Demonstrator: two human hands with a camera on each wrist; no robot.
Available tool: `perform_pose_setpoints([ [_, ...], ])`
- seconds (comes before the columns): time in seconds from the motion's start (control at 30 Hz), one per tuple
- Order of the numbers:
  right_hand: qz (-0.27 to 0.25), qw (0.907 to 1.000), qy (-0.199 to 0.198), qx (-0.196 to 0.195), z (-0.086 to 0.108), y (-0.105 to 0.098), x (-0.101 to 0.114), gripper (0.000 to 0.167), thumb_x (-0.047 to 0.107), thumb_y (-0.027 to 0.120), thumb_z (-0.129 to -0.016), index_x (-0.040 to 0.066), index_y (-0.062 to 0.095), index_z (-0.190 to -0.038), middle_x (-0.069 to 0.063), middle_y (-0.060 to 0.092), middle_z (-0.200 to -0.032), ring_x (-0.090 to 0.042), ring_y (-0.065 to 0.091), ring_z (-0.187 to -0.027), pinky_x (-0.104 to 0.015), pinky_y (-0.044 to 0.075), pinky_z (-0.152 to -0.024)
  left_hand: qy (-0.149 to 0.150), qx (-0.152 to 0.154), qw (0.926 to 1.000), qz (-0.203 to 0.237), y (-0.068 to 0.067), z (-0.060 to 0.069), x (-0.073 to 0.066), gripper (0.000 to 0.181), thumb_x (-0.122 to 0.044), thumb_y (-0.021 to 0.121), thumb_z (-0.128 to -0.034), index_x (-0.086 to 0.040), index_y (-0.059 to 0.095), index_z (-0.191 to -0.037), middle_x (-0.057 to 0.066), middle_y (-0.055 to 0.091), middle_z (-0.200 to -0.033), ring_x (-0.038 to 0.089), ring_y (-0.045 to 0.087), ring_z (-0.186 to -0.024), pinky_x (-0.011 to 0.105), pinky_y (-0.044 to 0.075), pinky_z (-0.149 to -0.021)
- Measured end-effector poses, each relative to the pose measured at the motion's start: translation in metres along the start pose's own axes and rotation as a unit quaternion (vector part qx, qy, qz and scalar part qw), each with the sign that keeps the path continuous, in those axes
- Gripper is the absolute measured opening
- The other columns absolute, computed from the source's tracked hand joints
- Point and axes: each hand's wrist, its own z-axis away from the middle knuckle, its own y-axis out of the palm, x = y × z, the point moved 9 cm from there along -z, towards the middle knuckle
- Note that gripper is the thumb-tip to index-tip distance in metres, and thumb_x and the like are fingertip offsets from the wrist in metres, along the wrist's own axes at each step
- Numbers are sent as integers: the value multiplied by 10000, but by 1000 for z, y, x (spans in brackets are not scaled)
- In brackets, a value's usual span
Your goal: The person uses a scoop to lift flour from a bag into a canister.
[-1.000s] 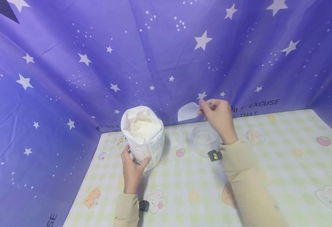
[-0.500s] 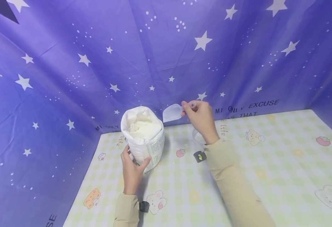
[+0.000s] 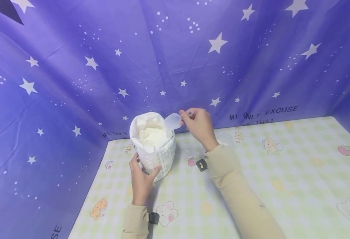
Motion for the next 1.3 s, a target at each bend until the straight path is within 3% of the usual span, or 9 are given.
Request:
perform_pose_setpoints([
  [0.27,98,9998,-176,43,-1,14,5,342,319,601,-989,105,738,-759,-78,712,-704,-205,571,-522,-256,403,-456,27,-36,10000,-19,0,0,0,1003,-268,905,-700,-78,317,-1490,149,435,-1390,294,493,-1268,442,491,-1032],
  [0.47,623,9965,-512,-242,4,18,9,351,290,608,-989,118,707,-700,-3,649,-615,-153,445,-471,-281,356,-482,98,60,9999,-5,5,0,-4,1001,-290,899,-707,-82,313,-1492,150,436,-1383,305,488,-1281,462,475,-1050],
  [0.6,749,9946,-643,-331,6,26,12,374,302,601,-992,93,697,-696,-12,625,-592,-149,410,-466,-292,339,-483,144,-11,9999,55,2,0,-4,999,-273,903,-702,-82,319,-1489,149,439,-1376,312,490,-1278,482,469,-1048],
  [1.1,767,9949,-510,-422,4,47,3,375,299,594,-993,86,698,-703,9,577,-546,-147,412,-457,-298,346,-493,136,-42,9998,113,-5,1,-2,1001,-258,903,-704,-62,315,-1491,177,431,-1378,323,472,-1288,489,452,-1067],
  [1.3,981,9939,-359,-349,1,56,0,360,299,595,-991,132,692,-687,14,611,-575,-159,457,-483,-302,369,-507,163,-8,9998,150,-3,1,-4,996,-263,900,-709,-64,315,-1490,168,429,-1381,311,475,-1288,475,454,-1068],
])
